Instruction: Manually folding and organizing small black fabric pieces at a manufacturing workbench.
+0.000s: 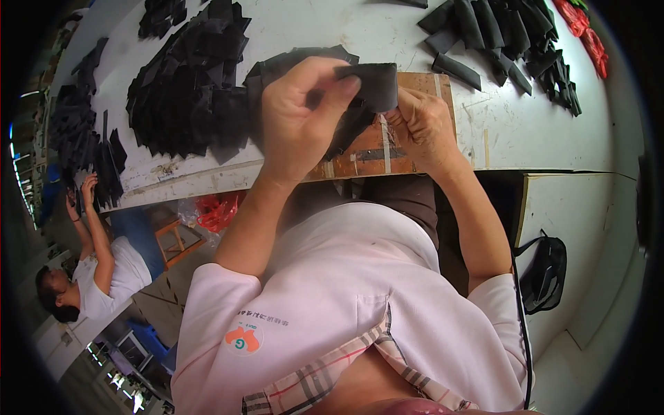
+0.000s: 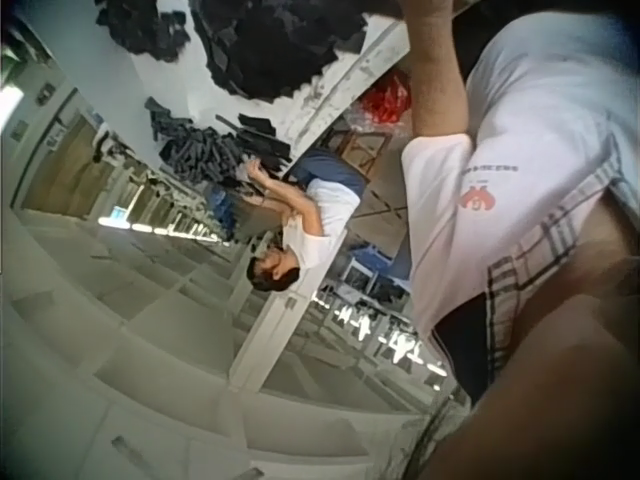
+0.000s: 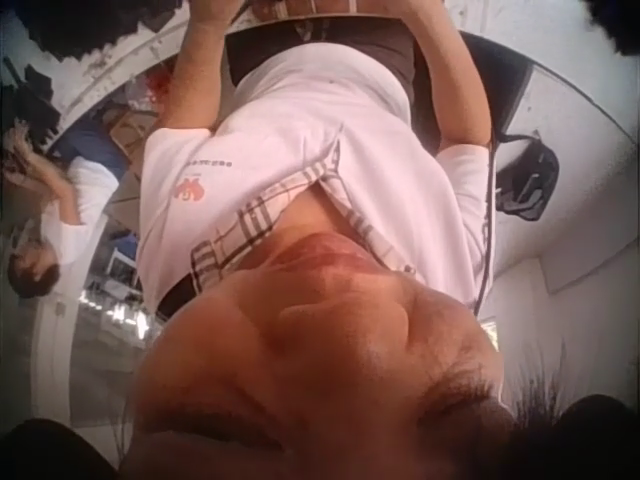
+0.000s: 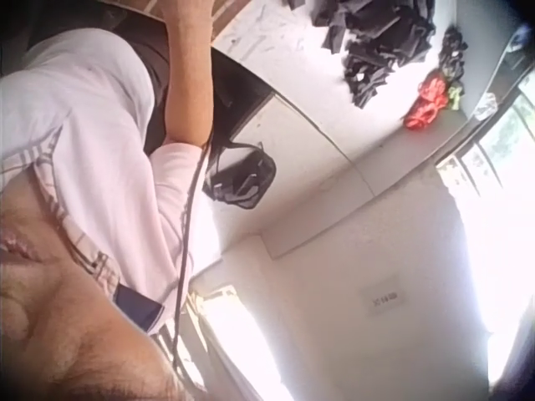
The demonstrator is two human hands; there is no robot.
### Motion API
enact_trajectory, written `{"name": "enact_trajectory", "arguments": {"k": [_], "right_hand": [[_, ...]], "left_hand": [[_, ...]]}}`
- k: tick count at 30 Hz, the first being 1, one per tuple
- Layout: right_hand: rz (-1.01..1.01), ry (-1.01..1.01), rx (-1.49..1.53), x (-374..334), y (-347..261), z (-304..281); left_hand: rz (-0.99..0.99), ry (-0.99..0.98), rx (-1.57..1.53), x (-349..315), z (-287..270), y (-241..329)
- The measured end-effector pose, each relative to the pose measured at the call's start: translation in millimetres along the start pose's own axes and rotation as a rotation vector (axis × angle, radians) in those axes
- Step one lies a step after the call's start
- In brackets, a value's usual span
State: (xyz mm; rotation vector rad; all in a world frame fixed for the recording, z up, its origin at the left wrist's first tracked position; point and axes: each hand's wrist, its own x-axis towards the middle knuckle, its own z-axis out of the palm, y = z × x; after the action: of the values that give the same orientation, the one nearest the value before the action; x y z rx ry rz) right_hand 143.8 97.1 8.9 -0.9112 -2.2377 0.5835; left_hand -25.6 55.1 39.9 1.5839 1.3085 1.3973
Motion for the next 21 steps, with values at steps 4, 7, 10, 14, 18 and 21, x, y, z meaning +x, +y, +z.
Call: {"name": "enact_trajectory", "arguments": {"k": [4, 7, 10, 14, 18, 21], "right_hand": [[0.203, 0.044, 0.728, 31, -26, -39], [0.226, 0.317, 0.622, 55, 16, -58], [0.456, 0.328, 0.575, 25, 7, -35], [0.556, -0.019, 0.751, -22, -27, 1], [0.634, -0.182, 0.897, -27, -41, 22], [0.729, -0.123, 1.33, -27, -35, 38]], "left_hand": [[-0.088, 0.301, 0.76, -40, -1, -50], [-0.08, 0.391, 1.096, -52, -1, -97], [-0.417, 0.369, 0.849, -56, -17, -131], [-0.62, 0.514, 0.159, -50, -28, -118], [-0.332, 0.247, -0.173, -46, -35, -46], [-0.299, -0.125, -0.282, -50, -40, -17]]}}
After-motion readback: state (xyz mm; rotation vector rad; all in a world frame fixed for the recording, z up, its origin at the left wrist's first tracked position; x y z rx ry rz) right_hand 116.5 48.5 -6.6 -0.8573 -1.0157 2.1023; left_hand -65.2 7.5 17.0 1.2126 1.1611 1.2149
